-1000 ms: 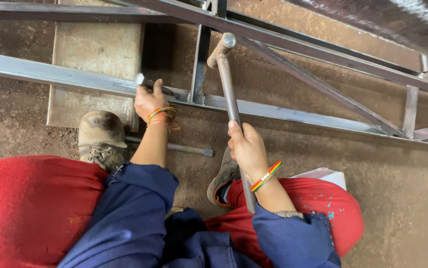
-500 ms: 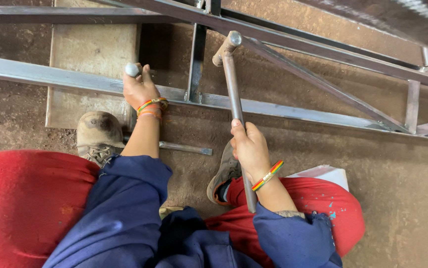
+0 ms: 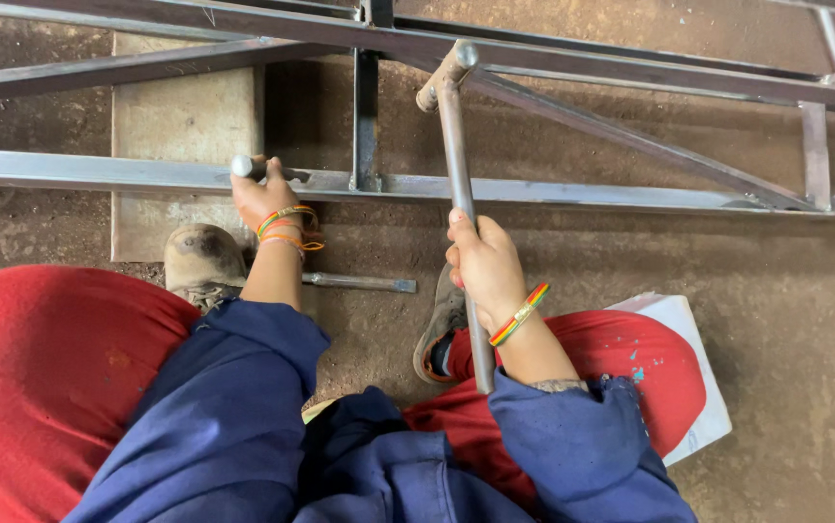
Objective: The person uses a hammer to strike metal pins into pre-drilled holes on a long metal frame while sitting on the floor.
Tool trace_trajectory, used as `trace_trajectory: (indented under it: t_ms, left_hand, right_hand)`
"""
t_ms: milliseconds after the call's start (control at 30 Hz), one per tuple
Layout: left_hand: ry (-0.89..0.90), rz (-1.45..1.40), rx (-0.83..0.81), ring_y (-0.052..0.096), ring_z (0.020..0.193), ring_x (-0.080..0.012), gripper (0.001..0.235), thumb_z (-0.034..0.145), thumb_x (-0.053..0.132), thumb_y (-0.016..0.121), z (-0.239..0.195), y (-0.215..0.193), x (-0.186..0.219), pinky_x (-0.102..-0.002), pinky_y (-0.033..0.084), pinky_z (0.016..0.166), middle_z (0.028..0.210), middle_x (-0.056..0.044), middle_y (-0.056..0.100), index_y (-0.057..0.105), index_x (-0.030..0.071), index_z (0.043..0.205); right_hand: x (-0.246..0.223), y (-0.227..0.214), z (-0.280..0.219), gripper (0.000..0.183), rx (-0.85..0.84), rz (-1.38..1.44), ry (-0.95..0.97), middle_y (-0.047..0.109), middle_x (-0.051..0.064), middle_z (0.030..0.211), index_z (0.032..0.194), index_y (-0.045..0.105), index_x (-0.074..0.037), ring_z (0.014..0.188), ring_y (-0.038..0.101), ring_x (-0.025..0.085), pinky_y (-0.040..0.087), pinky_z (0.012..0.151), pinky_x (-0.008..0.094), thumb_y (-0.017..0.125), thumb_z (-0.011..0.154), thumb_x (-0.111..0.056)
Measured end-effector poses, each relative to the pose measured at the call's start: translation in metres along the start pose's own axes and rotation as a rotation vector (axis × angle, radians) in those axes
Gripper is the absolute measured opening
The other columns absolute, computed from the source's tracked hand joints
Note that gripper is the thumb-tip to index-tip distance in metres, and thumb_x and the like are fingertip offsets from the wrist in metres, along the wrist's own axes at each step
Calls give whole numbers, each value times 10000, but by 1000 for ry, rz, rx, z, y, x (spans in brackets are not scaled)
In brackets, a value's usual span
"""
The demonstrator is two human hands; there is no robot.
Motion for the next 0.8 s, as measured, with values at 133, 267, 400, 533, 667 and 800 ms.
trace_trajectory:
  t_ms: [133,267,400,533,667,800]
  left_hand:
    - [159,-213,-287,746,846,-221,241,880,181,793,-12,11,42,-341,587,794,947,-90,760,680,68,1061]
    - [177,5,-577,784,878,-212,244,888,213,762,-31,20,85,-340,592,801,956,-84,772,673,88,1077]
    - [352,319,-662,718,949,-342,263,883,217,777,-37,32,121,-432,552,837,1003,-154,749,676,92,1091]
    - [536,551,-908,683,1011,-399,280,901,206,740,-33,51,133,-482,532,873,1033,-190,725,645,101,1143]
    - [599,726,-1110,678,1072,-375,399,803,118,756,-25,73,131,-462,531,910,1089,-176,726,662,137,1190]
    - [669,861,-1254,680,1107,-351,411,820,162,778,-24,90,129,-433,530,949,1135,-172,729,681,135,1218]
  right_hand:
    - [-2,-7,-11,308,-27,133,-16,455,-18,681,918,554,-40,551,419,58,352,440,242,594,1024,-327]
    - [3,-16,-25,295,-32,174,-5,474,-12,687,920,556,-46,564,437,62,370,447,232,595,1013,-323]
    - [7,-17,-34,288,-33,252,-19,488,-30,721,915,543,-50,598,463,57,380,453,233,610,1007,-315]
    - [7,-19,-33,279,-21,257,31,487,-2,684,922,563,-64,571,454,65,381,454,228,614,1001,-327]
    - [2,-22,-30,282,3,255,54,493,-1,680,915,558,-70,542,442,70,377,449,228,627,990,-333]
    - [0,-22,-25,287,-3,276,61,490,-3,682,921,556,-74,543,438,67,374,450,225,632,992,-341]
Point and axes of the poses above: each hand's wrist, its own z-axis towards the middle knuckle, its own y-axis out of the palm, x = y × z, the point moved 2 cm from there along z, towards the middle knuckle
